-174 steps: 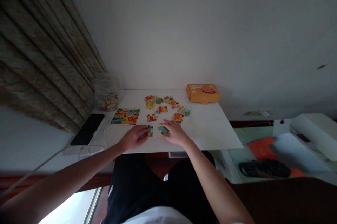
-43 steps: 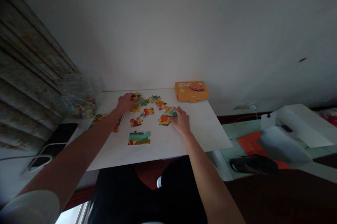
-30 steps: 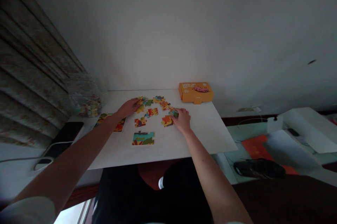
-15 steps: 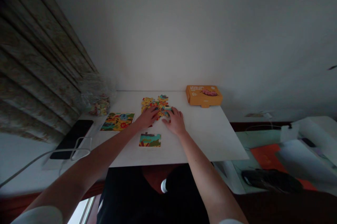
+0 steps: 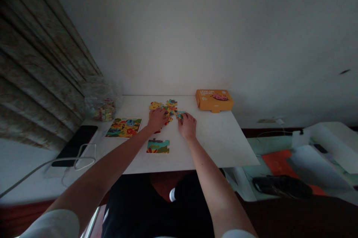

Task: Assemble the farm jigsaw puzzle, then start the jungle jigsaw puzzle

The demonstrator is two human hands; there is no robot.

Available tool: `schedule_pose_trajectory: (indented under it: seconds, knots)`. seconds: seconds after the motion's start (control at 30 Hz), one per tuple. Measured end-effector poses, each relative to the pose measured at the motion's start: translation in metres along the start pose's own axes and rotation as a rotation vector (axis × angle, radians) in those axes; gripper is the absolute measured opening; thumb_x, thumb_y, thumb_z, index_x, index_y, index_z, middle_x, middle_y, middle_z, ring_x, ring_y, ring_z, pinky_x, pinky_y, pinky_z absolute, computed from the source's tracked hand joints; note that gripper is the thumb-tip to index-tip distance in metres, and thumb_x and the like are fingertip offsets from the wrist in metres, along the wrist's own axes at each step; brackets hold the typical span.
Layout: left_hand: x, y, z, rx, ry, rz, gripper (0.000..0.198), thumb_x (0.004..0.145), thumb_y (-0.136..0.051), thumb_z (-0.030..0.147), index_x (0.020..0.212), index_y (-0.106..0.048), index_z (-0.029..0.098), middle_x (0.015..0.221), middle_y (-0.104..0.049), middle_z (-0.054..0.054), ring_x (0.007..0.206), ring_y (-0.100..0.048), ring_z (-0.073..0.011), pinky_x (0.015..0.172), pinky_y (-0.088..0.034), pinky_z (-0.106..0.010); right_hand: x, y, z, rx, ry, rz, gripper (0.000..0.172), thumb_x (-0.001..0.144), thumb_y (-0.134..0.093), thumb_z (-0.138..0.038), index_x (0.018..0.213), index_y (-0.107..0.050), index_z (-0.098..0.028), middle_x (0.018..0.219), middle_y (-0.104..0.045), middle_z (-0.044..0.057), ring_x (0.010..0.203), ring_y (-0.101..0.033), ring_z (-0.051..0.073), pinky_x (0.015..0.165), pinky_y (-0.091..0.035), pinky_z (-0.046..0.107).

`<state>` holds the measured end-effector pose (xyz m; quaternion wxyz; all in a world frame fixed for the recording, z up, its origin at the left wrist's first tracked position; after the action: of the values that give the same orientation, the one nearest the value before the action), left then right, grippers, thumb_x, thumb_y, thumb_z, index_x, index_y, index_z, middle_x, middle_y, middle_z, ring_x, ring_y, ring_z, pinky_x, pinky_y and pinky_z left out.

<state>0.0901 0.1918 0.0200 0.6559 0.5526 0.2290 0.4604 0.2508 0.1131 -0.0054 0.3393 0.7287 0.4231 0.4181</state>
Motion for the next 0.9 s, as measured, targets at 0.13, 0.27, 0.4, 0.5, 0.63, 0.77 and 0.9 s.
schedule_pose_trajectory:
  seconds: [0.13,0.27,0.4,0.5,0.63,0.77,0.9]
  knots:
    - [0.007,-0.002,-0.003,-0.06,0.071,-0.018,0.029,0.086,-0.072,0.035,0.111,-0.064,0.022,0.116,-0.071,-0.013,0.117,-0.061,-0.0332,0.107,-0.037,-0.051,0.001,0.003,-0.002,-0.004,-0.003,0.014,0.031,0.097,-0.054,-0.029,0.123,-0.065,-0.018,0.132,-0.065,0.015,0.12,-0.057,0.029,0.103,-0.038,0.043]
    - [0.012,-0.006,-0.007,-0.236,0.071,0.012,0.033,0.081,-0.074,0.022,0.111,-0.062,0.02,0.12,-0.067,-0.011,0.116,-0.059,-0.0278,0.102,-0.044,-0.044,0.001,0.002,-0.003,-0.005,-0.014,0.012,0.03,0.096,-0.055,-0.032,0.121,-0.065,-0.018,0.129,-0.066,0.015,0.116,-0.058,0.028,0.1,-0.04,0.042]
    - [0.011,-0.005,-0.007,-0.485,0.06,0.108,0.037,0.077,-0.065,0.003,0.109,-0.064,0.019,0.114,-0.068,-0.009,0.111,-0.061,-0.0226,0.1,-0.048,-0.038,0.001,0.005,-0.004,-0.013,-0.006,0.042,0.031,0.098,-0.055,-0.036,0.121,-0.065,-0.018,0.131,-0.064,0.015,0.121,-0.056,0.029,0.1,-0.04,0.042]
    - [0.009,-0.003,-0.006,-0.631,0.081,0.127,0.039,0.076,-0.061,0.001,0.11,-0.066,0.019,0.109,-0.07,-0.007,0.104,-0.064,-0.0215,0.098,-0.051,-0.038,-0.001,0.009,-0.008,0.001,0.051,0.076,0.032,0.098,-0.053,-0.034,0.125,-0.063,-0.017,0.135,-0.063,0.016,0.125,-0.054,0.029,0.102,-0.039,0.042]
    - [0.008,0.0,0.002,-0.74,0.011,0.051,0.047,0.075,-0.057,-0.002,0.116,-0.068,0.02,0.11,-0.072,-0.006,0.102,-0.067,-0.0199,0.096,-0.053,-0.035,-0.006,0.015,-0.018,0.022,0.19,0.067,0.038,0.099,-0.051,-0.028,0.135,-0.059,-0.017,0.131,-0.066,0.014,0.121,-0.056,0.028,0.102,-0.038,0.041]
    - [0.005,-0.002,0.016,-0.765,-0.094,-0.024,0.055,0.077,-0.053,-0.002,0.127,-0.066,0.018,0.114,-0.073,-0.007,0.101,-0.068,-0.0183,0.096,-0.054,-0.035,-0.009,0.015,-0.024,0.0,0.251,0.009,0.043,0.098,-0.051,-0.026,0.14,-0.056,-0.016,0.126,-0.069,0.015,0.115,-0.057,0.028,0.097,-0.04,0.039]
    - [-0.003,-0.007,0.023,-0.723,-0.105,-0.003,0.057,0.082,-0.053,0.001,0.136,-0.061,0.018,0.12,-0.071,-0.008,0.097,-0.069,-0.0171,0.096,-0.054,-0.035,-0.009,0.013,-0.025,-0.037,0.258,-0.042,0.03,0.097,-0.056,-0.034,0.12,-0.067,-0.018,0.118,-0.069,0.014,0.113,-0.057,0.029,0.094,-0.04,0.039]
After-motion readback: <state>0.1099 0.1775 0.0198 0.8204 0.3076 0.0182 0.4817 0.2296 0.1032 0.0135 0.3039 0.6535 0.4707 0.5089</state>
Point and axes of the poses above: each hand's wrist, its own x-axis towards the middle knuckle, its own y-axis out of the back of the hand, z = x × y, the point moved 6 cm from there along x, towards the middle knuckle
